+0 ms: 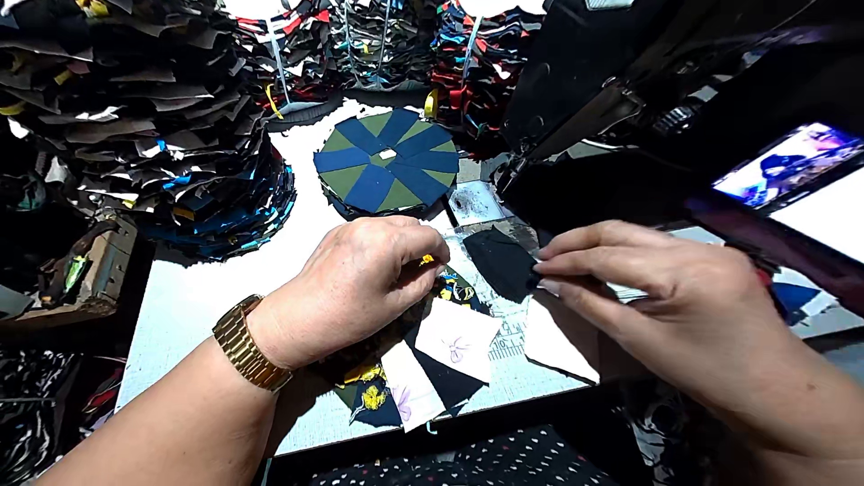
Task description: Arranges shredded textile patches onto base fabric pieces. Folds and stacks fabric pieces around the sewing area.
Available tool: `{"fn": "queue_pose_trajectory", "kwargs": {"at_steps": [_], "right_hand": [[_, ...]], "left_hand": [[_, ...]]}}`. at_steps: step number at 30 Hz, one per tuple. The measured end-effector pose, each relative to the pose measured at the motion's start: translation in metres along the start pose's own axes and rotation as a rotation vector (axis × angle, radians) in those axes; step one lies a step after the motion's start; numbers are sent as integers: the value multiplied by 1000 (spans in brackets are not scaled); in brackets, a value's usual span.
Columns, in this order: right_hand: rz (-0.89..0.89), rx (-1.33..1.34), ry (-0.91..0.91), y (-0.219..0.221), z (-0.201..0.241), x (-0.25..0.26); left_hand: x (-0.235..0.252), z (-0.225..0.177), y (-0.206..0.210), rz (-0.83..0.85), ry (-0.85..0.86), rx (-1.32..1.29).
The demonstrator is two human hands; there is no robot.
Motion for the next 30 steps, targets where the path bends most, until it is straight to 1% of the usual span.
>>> {"fn": "queue_pose_trajectory", "kwargs": {"at_steps": [3,7,13,21,26,30], "right_hand": [[66,-16,-41,18,4,-6],[51,1,-44,22,-1,-6],[57,102,48,18,-12,-7],[38,59,111,16,-14,-2],[-69,54,192,13,-16,0],[-67,133,217,14,-12,1]], "left_hand": [[0,1,1,5,3,-8],[0,1,2,18,-1,-17],[0,0,3,31,4,-27],[-1,1,5,52,-4,-31],[0,-1,5,40,-4,-56],[0,-1,5,36,0,-67]]}}
Point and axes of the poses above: each hand's wrist, its own x-axis towards the middle knuckle, its own y-axis out of the palm, z = x × y, the point moved 7 cm from there along x, towards the middle knuckle, and after that the axes turned 9 degrees about -z, right-handed, at the moved point
